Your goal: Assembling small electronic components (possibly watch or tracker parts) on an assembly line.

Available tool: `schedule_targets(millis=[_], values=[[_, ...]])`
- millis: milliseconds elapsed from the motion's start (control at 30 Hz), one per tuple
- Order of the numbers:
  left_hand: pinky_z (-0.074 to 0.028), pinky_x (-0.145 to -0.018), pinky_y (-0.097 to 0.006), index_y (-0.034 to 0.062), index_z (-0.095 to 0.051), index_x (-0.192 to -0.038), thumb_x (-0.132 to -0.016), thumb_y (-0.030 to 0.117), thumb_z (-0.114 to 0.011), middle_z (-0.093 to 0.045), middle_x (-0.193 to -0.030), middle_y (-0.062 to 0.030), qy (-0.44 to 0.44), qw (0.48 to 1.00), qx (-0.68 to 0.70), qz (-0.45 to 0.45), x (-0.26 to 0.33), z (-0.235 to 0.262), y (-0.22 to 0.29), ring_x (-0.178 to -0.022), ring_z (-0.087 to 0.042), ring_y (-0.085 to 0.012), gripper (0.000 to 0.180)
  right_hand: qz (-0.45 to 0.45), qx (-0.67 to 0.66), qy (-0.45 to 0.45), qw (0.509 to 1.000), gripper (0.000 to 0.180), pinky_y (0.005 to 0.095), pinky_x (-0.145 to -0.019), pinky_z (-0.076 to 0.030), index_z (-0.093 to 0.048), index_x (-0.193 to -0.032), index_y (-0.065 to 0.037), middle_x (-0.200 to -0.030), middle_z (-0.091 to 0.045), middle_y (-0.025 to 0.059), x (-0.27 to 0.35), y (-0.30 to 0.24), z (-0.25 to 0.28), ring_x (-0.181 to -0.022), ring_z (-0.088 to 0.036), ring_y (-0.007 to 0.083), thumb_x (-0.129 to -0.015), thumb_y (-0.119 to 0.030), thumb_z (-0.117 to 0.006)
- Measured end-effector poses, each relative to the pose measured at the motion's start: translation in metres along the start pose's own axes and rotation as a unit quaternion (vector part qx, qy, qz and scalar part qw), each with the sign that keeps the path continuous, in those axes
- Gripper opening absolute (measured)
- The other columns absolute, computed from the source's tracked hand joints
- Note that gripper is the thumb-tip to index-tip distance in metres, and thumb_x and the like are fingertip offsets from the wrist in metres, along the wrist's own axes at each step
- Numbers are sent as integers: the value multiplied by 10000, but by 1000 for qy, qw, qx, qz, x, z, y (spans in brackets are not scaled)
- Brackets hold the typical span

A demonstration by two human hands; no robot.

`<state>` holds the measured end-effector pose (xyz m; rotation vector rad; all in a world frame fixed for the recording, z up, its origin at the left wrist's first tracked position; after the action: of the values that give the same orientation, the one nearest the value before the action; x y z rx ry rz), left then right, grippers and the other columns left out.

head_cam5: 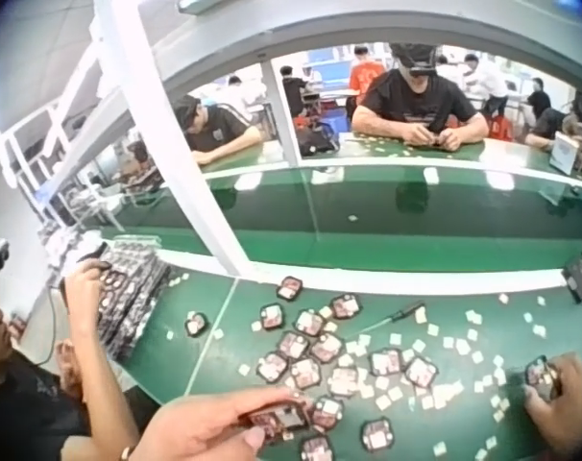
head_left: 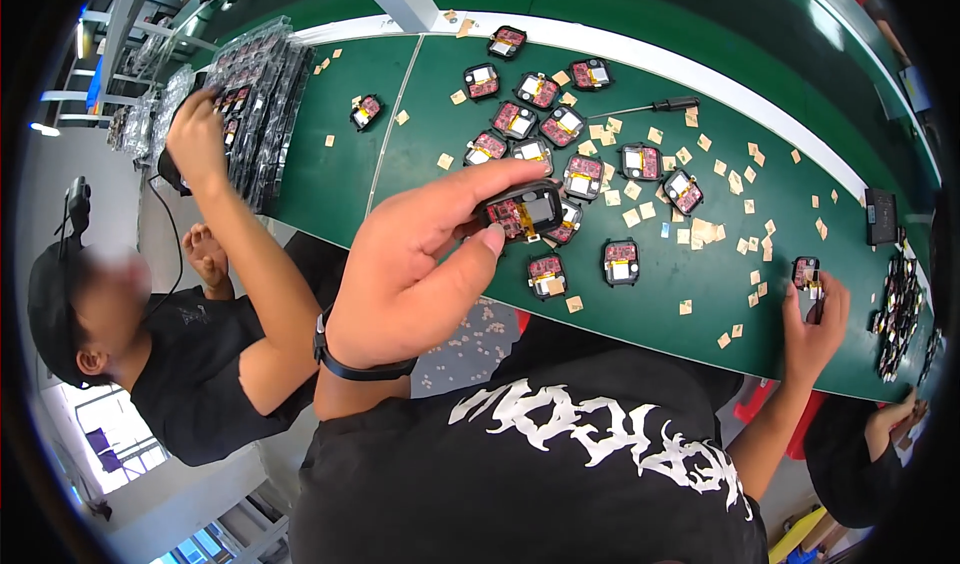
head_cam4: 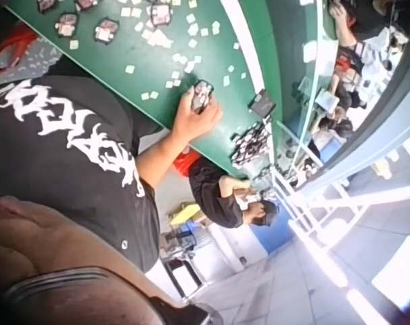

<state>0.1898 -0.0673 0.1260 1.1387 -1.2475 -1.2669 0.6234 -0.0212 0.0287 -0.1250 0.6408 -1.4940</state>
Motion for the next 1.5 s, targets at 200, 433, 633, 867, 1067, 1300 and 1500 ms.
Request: schedule_targets(millis=[200, 433, 633, 867, 1067, 1300, 1500], values=[[-473, -846, -234, -45, -551, -1385, -960, -38, -514, -665, -1107, -55, 60, 993, -83, 57, -17, 15, -25, -939, -594, -94, 426, 33, -25, 1, 999, 427, 310, -747, -503, -638, -1138, 4, -1057, -604, 121, 10, -11, 10, -902, -609, 239, -746, -31, -805], [-518, -765, -247, -5, -593, -1357, -992, 42, -564, -647, -1073, -56, 210, 951, -195, 112, -35, 90, -104, -902, -632, -116, 370, 157, -113, -47, 980, 523, 343, -717, -550, -657, -1114, -35, -1048, -626, 121, 1, -62, 3, -859, -658, 292, -649, -153, -864], [-506, -857, -345, -41, -601, -1315, -995, 178, -609, -633, -1156, -178, 201, 782, -589, -33, -52, 68, -85, -1011, -641, -274, 388, 181, -138, -55, 972, 509, 321, -598, -531, -668, -1079, -80, -1010, -616, 48, 5, -74, -3, -749, -657, 208, -635, -218, -877], [-501, -747, -241, 0, -385, -1520, -978, 84, -583, -615, -1336, -152, -176, 981, 30, 76, -33, -117, -55, -983, -640, -141, 583, 203, -161, -116, 959, 509, 307, -567, -514, -670, -1085, -48, -982, -610, 68, 15, -87, 2, -727, -647, 197, -660, -232, -881], [-499, -689, -222, -14, -453, -1455, -998, 21, -580, -659, -1129, -84, -210, 933, 208, 206, -27, -150, -84, -845, -606, -82, 476, 153, -157, -121, 968, 430, 319, -596, -509, -650, -1122, -47, -966, -602, 77, 23, -95, 21, -732, -655, 208, -761, -198, -828], [-483, -637, -234, -2, -576, -1336, -988, 23, -597, -668, -967, -66, -155, 981, 40, 109, -22, -164, -106, -743, -588, -69, 349, -220, -358, -226, 879, 104, 270, -559, -445, -614, -1042, -4, -732, -626, 62, 50, -102, 27, -604, -566, 109, -991, -95, -621], [-497, -624, -318, -4, -616, -1255, -941, 6, -614, -676, -865, -130, -127, 990, -60, 18, -19, -166, -113, -666, -620, -208, 314, -399, -485, -325, 707, 174, 210, -423, -378, -572, -953, -32, -659, -618, 10, 65, -105, 12, -469, -499, 33, -1027, -187, -596]])
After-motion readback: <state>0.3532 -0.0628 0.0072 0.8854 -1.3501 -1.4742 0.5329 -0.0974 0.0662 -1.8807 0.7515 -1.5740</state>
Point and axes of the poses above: each hand's wrist, its own x-axis away from the middle knuckle, its own z-axis out of the back of the hand, y = z × x, the point moved 1 cm from there along -x, towards the middle knuckle
